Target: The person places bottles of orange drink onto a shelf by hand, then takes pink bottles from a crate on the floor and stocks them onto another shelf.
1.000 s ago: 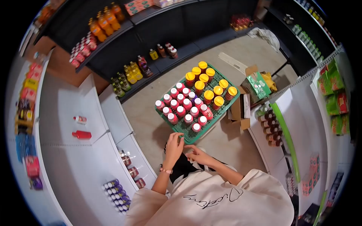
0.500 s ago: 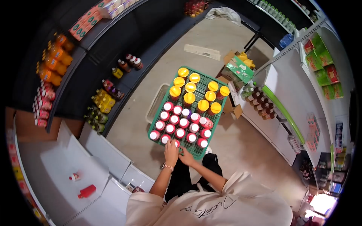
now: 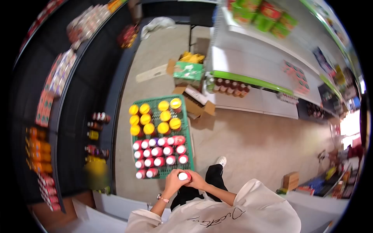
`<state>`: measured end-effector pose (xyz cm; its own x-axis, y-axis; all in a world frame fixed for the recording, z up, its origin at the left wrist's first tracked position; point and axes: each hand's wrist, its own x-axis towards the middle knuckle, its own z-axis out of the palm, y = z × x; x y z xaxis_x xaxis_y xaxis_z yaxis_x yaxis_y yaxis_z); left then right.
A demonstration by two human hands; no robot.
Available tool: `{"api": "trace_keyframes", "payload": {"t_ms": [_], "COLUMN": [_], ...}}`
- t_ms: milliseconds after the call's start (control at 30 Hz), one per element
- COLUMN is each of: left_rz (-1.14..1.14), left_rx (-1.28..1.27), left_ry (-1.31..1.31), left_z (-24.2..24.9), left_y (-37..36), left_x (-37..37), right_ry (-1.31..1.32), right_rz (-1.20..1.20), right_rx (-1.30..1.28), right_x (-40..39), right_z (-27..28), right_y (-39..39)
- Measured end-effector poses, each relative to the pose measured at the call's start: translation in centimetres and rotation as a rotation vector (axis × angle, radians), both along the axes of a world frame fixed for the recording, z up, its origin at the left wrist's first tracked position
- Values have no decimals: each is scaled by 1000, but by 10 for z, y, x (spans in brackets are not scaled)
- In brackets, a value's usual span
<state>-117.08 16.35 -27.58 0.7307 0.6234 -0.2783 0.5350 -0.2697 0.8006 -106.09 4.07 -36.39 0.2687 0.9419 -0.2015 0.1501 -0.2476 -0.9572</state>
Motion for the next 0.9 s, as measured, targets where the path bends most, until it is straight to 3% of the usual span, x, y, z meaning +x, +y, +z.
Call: {"api": "trace_keyframes", "payload": {"t_ms": [33, 67, 200, 233, 333, 433, 500, 567, 700, 833, 900], "left_rz": [-41, -74, -193, -213, -233, -342, -339, -351, -421, -437, -430], "left_rx": [-26, -28, -71, -61, -150, -293, -476, -586, -531, -470, -467], "left_ry": [-32, -82, -167, -182, -320, -472, -674, -668, -783, -776, -767], "left_z": [14, 18, 38, 45, 61, 86, 116, 153, 185, 189, 188], "left_y": [-4, -10, -47, -58, -100, -122, -147, -173, -223, -240, -243], "left_x": [17, 36, 131, 159, 243, 323, 371, 403, 451, 488, 505], "right_ry": [57, -46, -123, -132, -11, 87, 148, 200, 247, 447, 425], "right_rz": [-56, -98, -326, -389, -554, -719, -814, -828, -822, -729, -748], "right_rx": [9, 19, 25, 52, 28, 126, 394, 578, 736, 805, 814], "right_x": [13, 30, 98, 122, 185, 252, 295, 337, 397, 433, 451], "right_z": [20, 41, 39, 61, 84, 140, 155, 186, 243, 249, 253], "right_y": [-10, -21, -68, -82, -125, -163, -180, -199, -235, -254, -253]}}
